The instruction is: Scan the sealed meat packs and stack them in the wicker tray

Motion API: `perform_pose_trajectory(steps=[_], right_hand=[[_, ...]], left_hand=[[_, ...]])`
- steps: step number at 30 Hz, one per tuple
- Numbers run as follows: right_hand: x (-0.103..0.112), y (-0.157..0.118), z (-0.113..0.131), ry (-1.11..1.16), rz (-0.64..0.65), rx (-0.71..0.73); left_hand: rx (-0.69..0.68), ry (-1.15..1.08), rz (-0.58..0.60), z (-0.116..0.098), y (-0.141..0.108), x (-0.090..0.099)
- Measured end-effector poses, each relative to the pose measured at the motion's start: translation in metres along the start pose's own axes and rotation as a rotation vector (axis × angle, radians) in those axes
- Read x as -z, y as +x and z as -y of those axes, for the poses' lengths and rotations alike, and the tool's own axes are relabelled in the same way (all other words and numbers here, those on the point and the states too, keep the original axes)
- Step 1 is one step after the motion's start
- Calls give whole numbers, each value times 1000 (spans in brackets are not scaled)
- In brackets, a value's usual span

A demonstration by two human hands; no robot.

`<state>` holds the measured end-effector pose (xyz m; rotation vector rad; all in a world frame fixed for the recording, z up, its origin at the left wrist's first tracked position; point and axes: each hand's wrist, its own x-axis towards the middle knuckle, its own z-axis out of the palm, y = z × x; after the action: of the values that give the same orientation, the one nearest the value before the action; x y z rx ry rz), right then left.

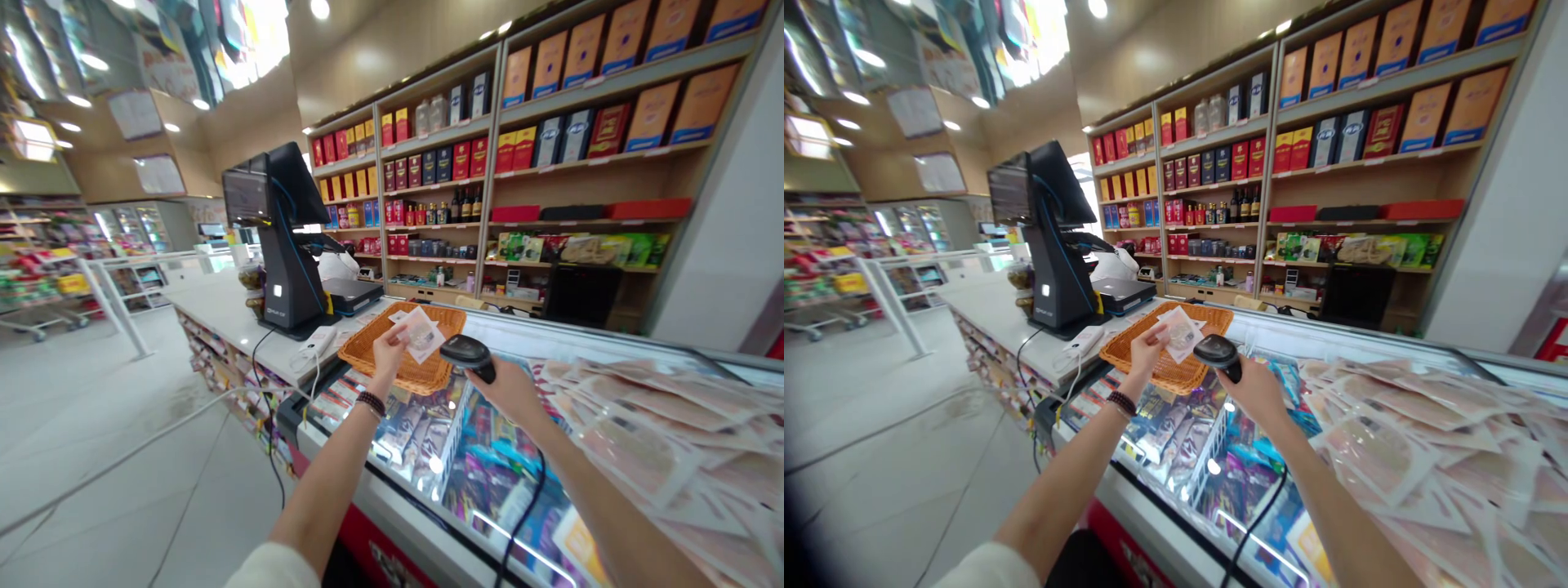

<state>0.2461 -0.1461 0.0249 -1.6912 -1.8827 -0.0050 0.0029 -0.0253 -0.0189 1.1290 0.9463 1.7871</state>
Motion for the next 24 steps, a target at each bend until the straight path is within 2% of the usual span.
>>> perform_pose_trajectory(steps=[9,12,16,18,20,24], right_hand=[[2,-1,-1,50,-13,-25],[7,-3,-7,145,-20,-48],[25,-6,-24,369,-11,-158],[40,-8,-37,502,-43,-221],[58,-12,-54,598,-102,-278],[101,-27,-93,584,-242,-384]], left_hand=[[1,38,-30,5,2,-1],[33,68,-50,6,5,-2],[150,141,-127,4,8,-11],[180,134,-127,3,10,-24],[189,105,-70,3,10,-46],[228,17,127,8,-1,-110]])
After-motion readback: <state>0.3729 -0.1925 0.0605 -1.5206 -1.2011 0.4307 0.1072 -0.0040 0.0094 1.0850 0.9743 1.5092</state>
